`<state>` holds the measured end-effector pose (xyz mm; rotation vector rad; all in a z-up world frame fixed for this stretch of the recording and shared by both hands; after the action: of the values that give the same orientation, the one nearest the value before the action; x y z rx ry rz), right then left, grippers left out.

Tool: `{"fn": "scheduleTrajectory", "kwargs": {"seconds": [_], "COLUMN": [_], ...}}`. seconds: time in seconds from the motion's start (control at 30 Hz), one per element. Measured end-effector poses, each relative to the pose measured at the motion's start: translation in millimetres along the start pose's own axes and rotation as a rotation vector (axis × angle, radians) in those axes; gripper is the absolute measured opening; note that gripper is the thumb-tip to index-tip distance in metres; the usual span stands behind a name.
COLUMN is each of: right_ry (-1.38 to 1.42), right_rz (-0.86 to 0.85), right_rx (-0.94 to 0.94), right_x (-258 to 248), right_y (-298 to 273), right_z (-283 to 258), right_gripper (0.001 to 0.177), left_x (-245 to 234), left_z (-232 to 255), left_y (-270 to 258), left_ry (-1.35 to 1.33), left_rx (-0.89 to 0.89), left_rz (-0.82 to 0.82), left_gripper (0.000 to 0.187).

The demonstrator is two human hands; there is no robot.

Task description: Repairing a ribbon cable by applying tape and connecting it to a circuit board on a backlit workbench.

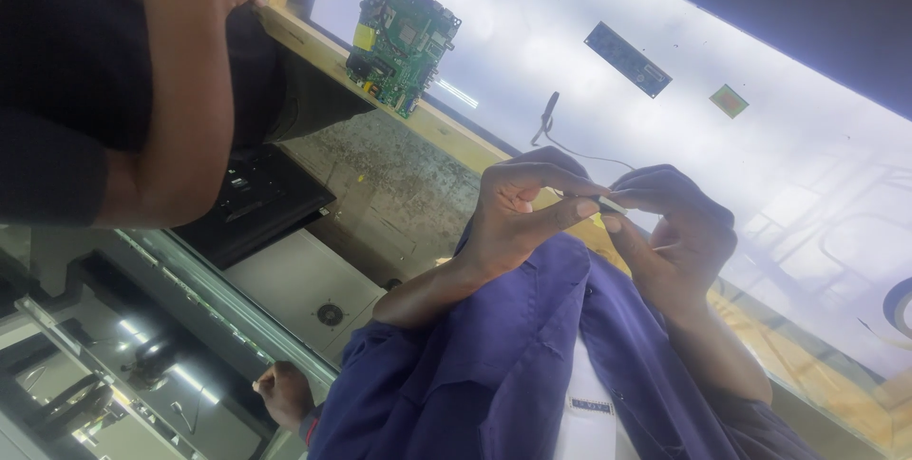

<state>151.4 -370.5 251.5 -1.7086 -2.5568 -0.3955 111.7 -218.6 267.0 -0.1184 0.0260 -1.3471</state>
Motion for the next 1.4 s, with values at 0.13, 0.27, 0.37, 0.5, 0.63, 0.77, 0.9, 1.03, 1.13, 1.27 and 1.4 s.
{"fn": "scheduleTrajectory", "kwargs": {"seconds": [0.13,0.27,0.37,0.5,0.63,0.77,0.9,1.03,1.13,1.27,1.4], "right_ry": [-0.001,0.000,0.002,0.015,0.105,0.276,0.273,0.229,0.173,0.129,0.113], "right_rz": [-0.042,-0.047,-0.043,-0.009,0.024,0.075,0.103,0.067,0.094,0.065,0.038], "right_rx": [-0.078,-0.091,-0.083,-0.066,0.035,0.111,0.132,0.069,0.040,-0.019,-0.058], "right_x": [4,4,4,3,1,-3,-5,-4,-7,-8,-7], "right_y": [5,5,5,4,1,-6,-8,-2,-4,-6,-6], "right_z": [-12,-14,-13,-12,-2,16,15,2,-3,-7,-9], "right_gripper": [0.018,0.015,0.015,0.018,0.020,0.022,0.022,0.021,0.018,0.015,0.014], "left_x": [1,4,3,5,8,10,11,13,16,17,18], "left_z": [-1,-7,-9,-8,-7,-6,-3,-2,-3,-5,-8], "left_y": [-2,-3,-1,0,-1,-1,-1,-2,-3,-4,-5], "left_ry": [-0.007,-0.030,-0.038,-0.015,-0.022,-0.031,0.023,0.048,0.041,0.041,0.020], "left_rx": [0.030,0.030,0.053,0.054,0.051,0.057,0.065,0.083,0.097,0.104,0.103], "left_rz": [-0.020,-0.057,-0.063,-0.055,-0.063,-0.063,-0.061,-0.052,-0.060,-0.023,-0.013], "left_gripper": [0.012,0.011,0.011,0.009,0.008,0.006,0.008,0.008,0.009,0.010,0.010]}}
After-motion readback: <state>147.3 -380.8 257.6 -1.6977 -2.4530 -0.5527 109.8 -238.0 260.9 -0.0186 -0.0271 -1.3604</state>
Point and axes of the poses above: each hand's wrist, its own y-axis towards the middle knuckle, its own x-axis out of the palm, z = x × y, the point moved 8 cm from there along y, towards the middle knuckle, and after that the axes turned 12 degrees about y, right-handed, at the moved point
